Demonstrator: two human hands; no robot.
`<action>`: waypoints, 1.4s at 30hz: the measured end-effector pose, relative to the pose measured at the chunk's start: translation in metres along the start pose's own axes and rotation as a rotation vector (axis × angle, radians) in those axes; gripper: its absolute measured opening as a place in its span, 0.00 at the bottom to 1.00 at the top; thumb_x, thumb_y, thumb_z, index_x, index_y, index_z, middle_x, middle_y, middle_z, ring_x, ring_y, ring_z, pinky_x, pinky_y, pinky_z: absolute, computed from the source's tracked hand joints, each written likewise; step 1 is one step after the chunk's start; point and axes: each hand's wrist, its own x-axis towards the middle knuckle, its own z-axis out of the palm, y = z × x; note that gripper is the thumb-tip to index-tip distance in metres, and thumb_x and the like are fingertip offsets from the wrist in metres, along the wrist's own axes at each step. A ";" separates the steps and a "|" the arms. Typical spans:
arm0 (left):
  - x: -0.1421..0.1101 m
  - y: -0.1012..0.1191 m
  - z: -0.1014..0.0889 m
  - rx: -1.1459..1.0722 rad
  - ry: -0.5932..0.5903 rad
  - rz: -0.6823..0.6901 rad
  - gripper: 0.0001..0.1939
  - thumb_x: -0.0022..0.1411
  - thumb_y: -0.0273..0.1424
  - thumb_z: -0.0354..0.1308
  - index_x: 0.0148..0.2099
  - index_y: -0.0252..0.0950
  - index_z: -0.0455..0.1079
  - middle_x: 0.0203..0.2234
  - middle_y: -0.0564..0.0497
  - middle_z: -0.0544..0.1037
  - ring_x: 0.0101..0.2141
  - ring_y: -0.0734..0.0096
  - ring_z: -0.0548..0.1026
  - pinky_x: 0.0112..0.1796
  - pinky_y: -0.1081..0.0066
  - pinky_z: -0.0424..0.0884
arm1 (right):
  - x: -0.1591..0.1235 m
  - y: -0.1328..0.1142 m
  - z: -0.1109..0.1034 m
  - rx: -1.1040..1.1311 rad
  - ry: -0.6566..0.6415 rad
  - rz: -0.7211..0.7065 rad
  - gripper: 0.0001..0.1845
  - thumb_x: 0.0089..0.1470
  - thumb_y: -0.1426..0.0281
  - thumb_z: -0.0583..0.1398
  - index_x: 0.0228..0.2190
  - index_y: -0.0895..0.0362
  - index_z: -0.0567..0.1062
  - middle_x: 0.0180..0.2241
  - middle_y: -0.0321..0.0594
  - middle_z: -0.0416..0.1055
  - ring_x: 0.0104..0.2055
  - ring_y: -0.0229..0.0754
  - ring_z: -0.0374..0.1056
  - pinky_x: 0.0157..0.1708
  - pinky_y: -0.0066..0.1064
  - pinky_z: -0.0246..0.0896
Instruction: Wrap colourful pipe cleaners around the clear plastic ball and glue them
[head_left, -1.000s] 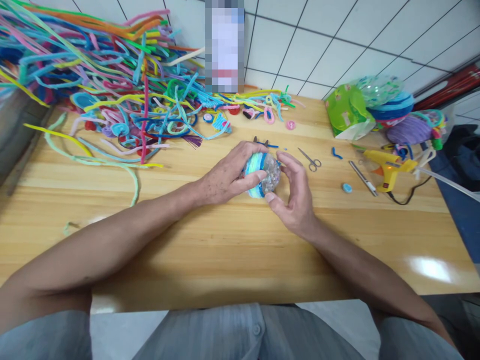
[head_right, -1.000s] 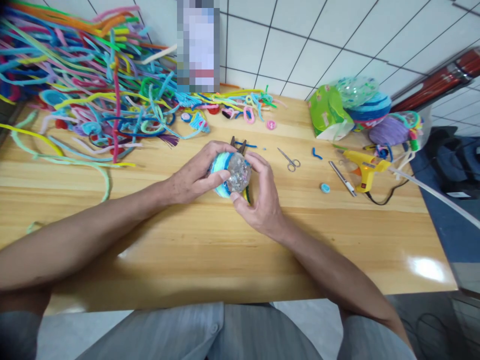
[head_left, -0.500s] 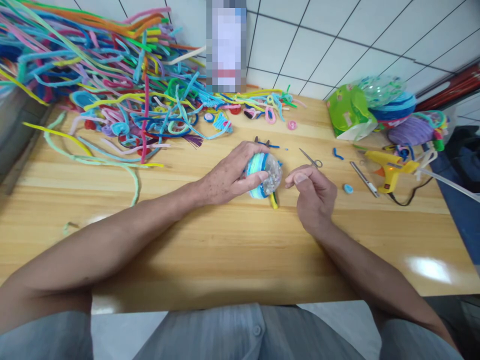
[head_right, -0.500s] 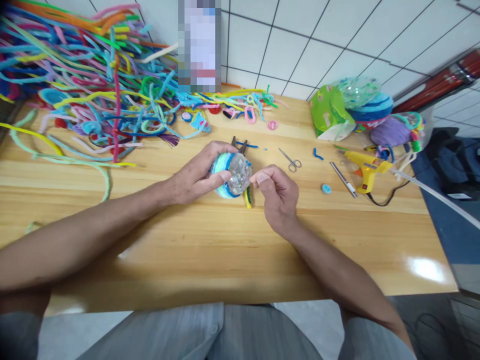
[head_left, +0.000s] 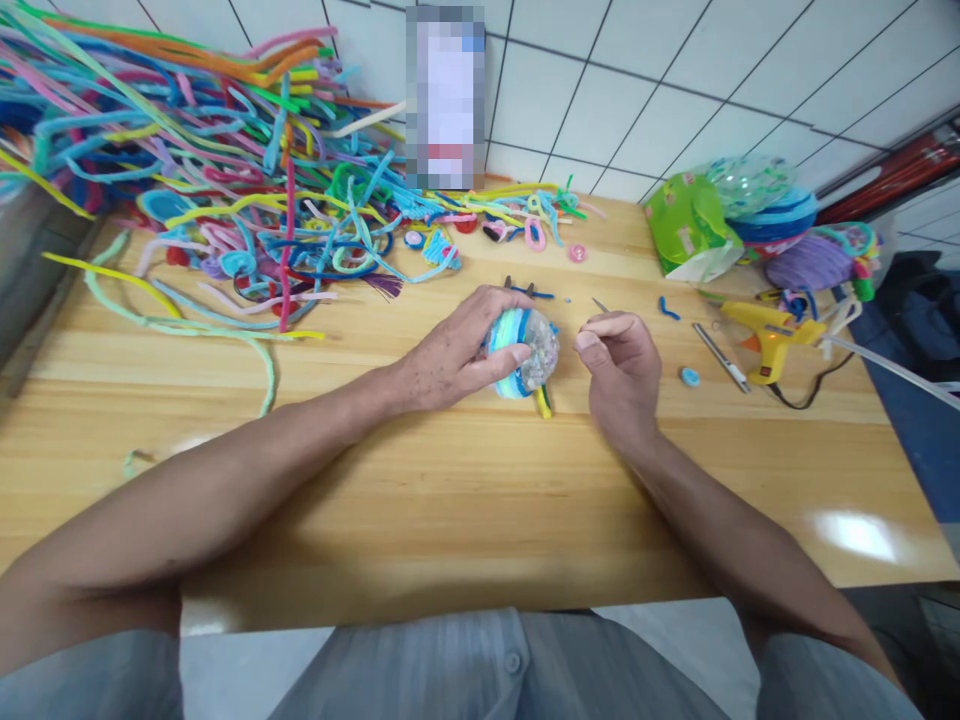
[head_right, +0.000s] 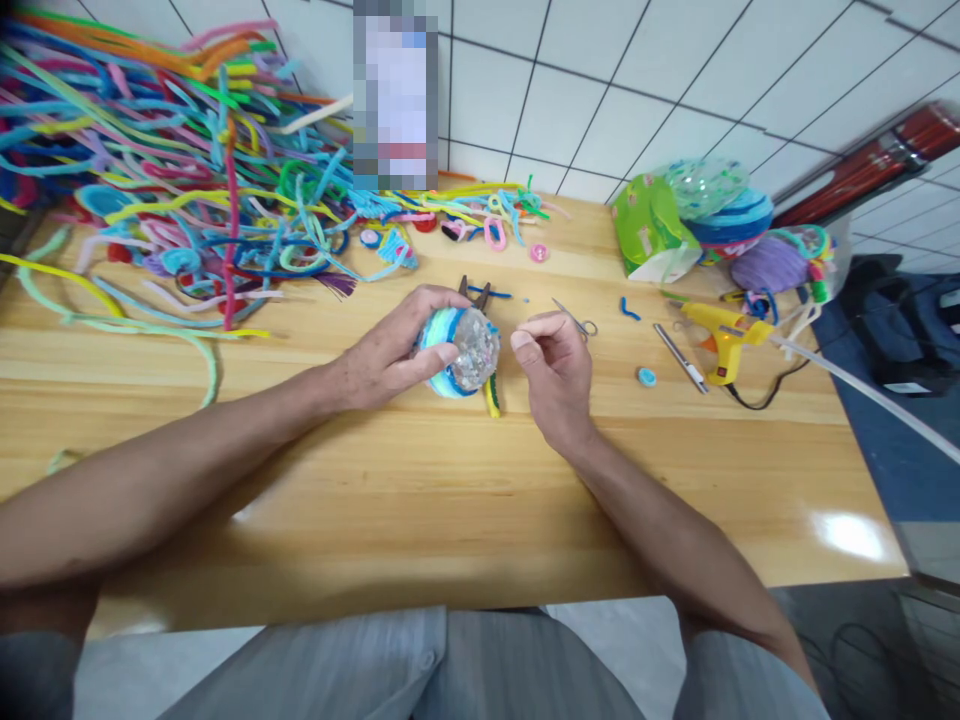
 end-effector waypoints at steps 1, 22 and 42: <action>0.000 0.000 0.000 0.001 -0.002 -0.002 0.25 0.79 0.49 0.54 0.67 0.38 0.66 0.58 0.38 0.76 0.59 0.52 0.76 0.62 0.51 0.73 | 0.000 0.000 0.000 -0.006 0.007 -0.003 0.18 0.60 0.51 0.73 0.34 0.49 0.76 0.34 0.33 0.73 0.38 0.41 0.70 0.39 0.37 0.69; -0.001 0.001 0.000 -0.011 0.008 0.005 0.26 0.79 0.49 0.54 0.68 0.37 0.66 0.59 0.38 0.76 0.59 0.53 0.75 0.63 0.52 0.73 | -0.019 -0.013 0.003 -0.160 -0.209 -0.241 0.28 0.62 0.55 0.68 0.60 0.45 0.70 0.62 0.47 0.71 0.68 0.59 0.68 0.65 0.60 0.68; -0.002 -0.002 0.002 -0.013 0.021 0.016 0.26 0.80 0.50 0.53 0.68 0.39 0.66 0.59 0.39 0.76 0.60 0.53 0.75 0.63 0.53 0.73 | -0.030 -0.010 0.017 -0.200 -0.317 -0.236 0.37 0.59 0.60 0.69 0.65 0.45 0.62 0.68 0.51 0.64 0.73 0.62 0.63 0.71 0.66 0.64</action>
